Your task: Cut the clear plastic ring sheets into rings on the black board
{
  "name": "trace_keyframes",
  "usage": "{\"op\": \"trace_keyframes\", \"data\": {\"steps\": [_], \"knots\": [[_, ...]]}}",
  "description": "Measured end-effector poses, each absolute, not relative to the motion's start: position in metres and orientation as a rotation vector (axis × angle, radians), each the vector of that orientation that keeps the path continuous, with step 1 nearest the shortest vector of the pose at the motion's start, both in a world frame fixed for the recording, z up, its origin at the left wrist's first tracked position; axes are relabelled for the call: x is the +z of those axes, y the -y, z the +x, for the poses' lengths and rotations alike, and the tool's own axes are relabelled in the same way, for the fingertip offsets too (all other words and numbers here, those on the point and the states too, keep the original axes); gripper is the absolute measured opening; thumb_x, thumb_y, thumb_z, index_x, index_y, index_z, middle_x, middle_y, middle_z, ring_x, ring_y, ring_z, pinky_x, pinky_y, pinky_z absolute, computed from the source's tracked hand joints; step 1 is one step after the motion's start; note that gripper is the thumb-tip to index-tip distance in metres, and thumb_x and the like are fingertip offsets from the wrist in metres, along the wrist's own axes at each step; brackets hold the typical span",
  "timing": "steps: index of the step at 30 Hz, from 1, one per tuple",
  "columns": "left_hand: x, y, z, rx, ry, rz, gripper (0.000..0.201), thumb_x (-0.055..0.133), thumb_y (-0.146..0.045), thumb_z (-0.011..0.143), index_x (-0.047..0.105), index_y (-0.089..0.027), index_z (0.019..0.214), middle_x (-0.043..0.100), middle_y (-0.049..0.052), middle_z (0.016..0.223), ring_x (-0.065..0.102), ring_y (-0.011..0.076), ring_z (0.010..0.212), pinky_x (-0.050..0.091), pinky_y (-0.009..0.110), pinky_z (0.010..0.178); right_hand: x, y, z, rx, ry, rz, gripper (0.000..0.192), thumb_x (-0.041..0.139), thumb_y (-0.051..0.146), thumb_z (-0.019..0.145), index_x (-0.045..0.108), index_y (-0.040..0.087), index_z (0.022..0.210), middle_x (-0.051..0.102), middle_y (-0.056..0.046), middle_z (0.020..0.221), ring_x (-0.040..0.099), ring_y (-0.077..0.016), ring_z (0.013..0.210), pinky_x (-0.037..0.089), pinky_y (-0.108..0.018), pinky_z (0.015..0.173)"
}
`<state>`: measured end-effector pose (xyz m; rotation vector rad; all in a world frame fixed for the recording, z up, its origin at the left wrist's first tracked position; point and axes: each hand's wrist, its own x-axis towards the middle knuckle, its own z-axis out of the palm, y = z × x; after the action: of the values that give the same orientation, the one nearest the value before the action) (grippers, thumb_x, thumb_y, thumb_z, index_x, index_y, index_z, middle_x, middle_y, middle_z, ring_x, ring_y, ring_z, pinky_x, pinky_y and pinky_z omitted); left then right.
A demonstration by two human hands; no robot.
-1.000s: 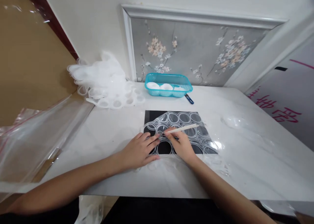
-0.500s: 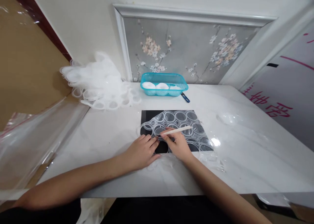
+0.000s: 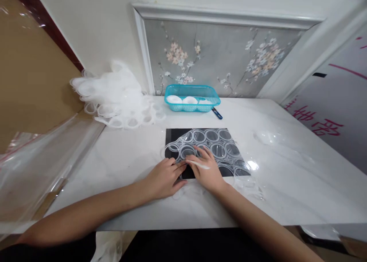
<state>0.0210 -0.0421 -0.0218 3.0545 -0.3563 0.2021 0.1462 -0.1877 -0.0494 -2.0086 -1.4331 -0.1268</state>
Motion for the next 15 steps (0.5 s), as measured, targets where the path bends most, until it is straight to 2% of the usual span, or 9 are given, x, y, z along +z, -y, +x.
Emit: {"op": "trace_keyframes", "data": {"steps": [3, 7, 10, 12, 15], "knots": [[-0.019, 0.042, 0.021, 0.149, 0.318, 3.034, 0.048, 0.048, -0.046, 0.092, 0.057, -0.01, 0.124, 0.061, 0.01, 0.122, 0.052, 0.026, 0.093, 0.045, 0.04, 0.08, -0.041, 0.18, 0.156, -0.284, 1.502, -2.108, 0.026, 0.044, 0.011, 0.089, 0.066, 0.022, 0.095, 0.072, -0.003, 0.087, 0.053, -0.0264, 0.116, 0.024, -0.049, 0.106], [-0.015, 0.043, 0.017, 0.124, 0.279, 3.022, 0.046, 0.047, -0.043, 0.093, 0.058, -0.01, 0.124, 0.057, 0.008, 0.13, 0.052, 0.0244, 0.095, 0.045, 0.038, 0.084, -0.015, 0.182, 0.199, -0.541, 1.036, -2.213, 0.026, 0.042, 0.019, 0.091, 0.068, 0.019, 0.088, 0.071, -0.008, 0.088, 0.06, -0.0273, 0.096, 0.037, -0.048, 0.092], [-0.011, 0.042, 0.018, 0.12, 0.271, 3.024, 0.046, 0.05, -0.041, 0.092, 0.058, -0.01, 0.124, 0.057, 0.009, 0.13, 0.052, 0.0238, 0.094, 0.045, 0.037, 0.082, -0.002, 0.2, 0.224, -0.647, 0.806, -2.099, 0.029, 0.04, 0.027, 0.093, 0.068, 0.018, 0.09, 0.071, -0.008, 0.094, 0.058, -0.0277, 0.098, 0.04, -0.045, 0.089], [-0.008, 0.041, 0.022, 0.11, 0.251, 3.009, 0.041, 0.052, -0.041, 0.091, 0.062, -0.012, 0.119, 0.062, 0.008, 0.122, 0.052, 0.0232, 0.091, 0.045, 0.036, 0.079, -0.005, 0.214, 0.225, -0.554, 0.867, -2.004, 0.029, 0.041, 0.03, 0.094, 0.068, 0.019, 0.089, 0.07, -0.006, 0.095, 0.057, -0.0262, 0.101, 0.041, -0.042, 0.091], [-0.003, 0.043, 0.031, 0.144, 0.236, 2.985, 0.036, 0.049, -0.041, 0.093, 0.065, -0.014, 0.111, 0.067, 0.007, 0.111, 0.052, 0.0226, 0.09, 0.044, 0.035, 0.078, -0.024, 0.227, 0.211, -0.213, 1.014, -1.918, 0.026, 0.045, 0.033, 0.092, 0.067, 0.02, 0.086, 0.07, -0.006, 0.096, 0.06, -0.0241, 0.099, 0.045, -0.038, 0.087]]}}
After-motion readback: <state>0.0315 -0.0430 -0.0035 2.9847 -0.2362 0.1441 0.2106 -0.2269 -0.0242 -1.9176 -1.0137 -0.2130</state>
